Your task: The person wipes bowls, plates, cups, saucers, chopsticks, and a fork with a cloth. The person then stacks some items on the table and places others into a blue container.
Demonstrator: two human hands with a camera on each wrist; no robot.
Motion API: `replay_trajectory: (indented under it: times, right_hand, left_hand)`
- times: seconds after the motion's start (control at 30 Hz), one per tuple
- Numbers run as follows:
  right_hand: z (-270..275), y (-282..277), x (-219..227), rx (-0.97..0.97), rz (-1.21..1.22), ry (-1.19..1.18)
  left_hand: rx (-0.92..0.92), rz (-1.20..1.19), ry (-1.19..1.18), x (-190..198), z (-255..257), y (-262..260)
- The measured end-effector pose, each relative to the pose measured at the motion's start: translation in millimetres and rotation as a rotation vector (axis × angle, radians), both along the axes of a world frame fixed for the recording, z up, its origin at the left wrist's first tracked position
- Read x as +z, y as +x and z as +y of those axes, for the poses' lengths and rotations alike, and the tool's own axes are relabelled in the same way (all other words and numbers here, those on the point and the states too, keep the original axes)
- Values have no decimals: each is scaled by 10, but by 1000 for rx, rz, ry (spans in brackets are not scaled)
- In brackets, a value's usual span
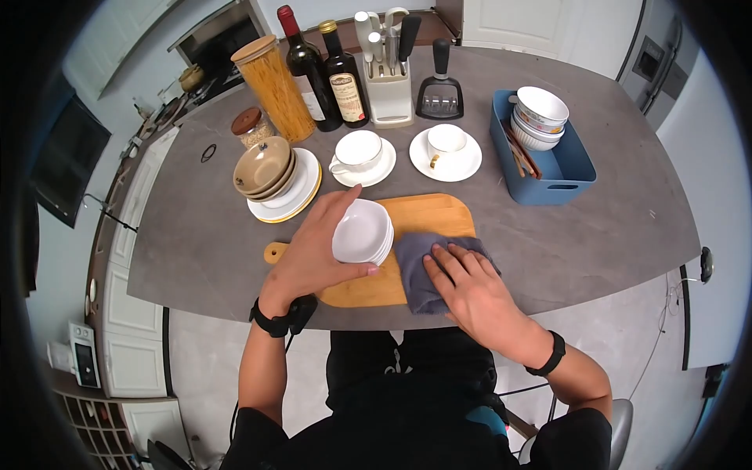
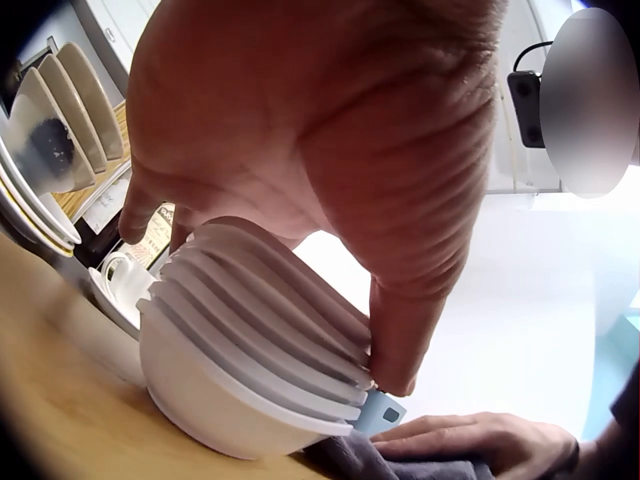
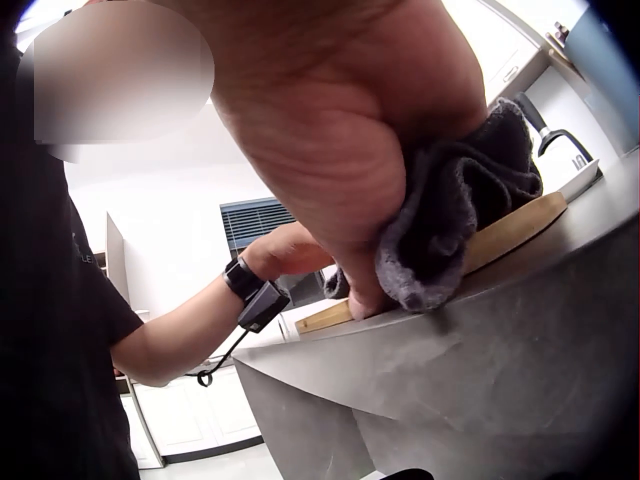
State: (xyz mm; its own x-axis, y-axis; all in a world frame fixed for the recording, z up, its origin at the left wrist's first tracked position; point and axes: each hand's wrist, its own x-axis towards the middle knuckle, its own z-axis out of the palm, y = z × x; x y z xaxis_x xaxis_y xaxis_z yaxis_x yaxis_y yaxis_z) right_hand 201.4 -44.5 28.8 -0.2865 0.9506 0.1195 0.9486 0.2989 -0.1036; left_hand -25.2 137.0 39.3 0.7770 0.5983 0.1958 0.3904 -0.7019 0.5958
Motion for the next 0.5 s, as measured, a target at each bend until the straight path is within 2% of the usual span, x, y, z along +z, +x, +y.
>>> replay_trajectory:
  times: [0.07, 0.23, 0.3, 0.37, 0.4, 0.43, 0.5]
  right_hand:
    - [-27, 28, -64, -2, 73, 45]
    - [11, 169, -195, -33, 292, 152]
    - [79, 218, -256, -162, 514, 213]
    - [182, 324, -276, -223, 591, 201]
    - [228, 372, -302, -281, 669, 187]
    - [269, 419, -349, -272, 672, 190]
    - [372, 551, -503, -412, 1172, 101]
  left_hand:
    - [-2, -34, -68, 49, 3, 36]
    - [73, -133, -64, 117, 30, 82]
    - [87, -188, -50, 115, 46, 72]
    - [130, -380, -240, 122, 39, 44]
    - [73, -496, -241, 27, 87, 36]
    - [79, -496, -233, 40, 58, 14]
    - [113, -776, -811, 105, -37, -21]
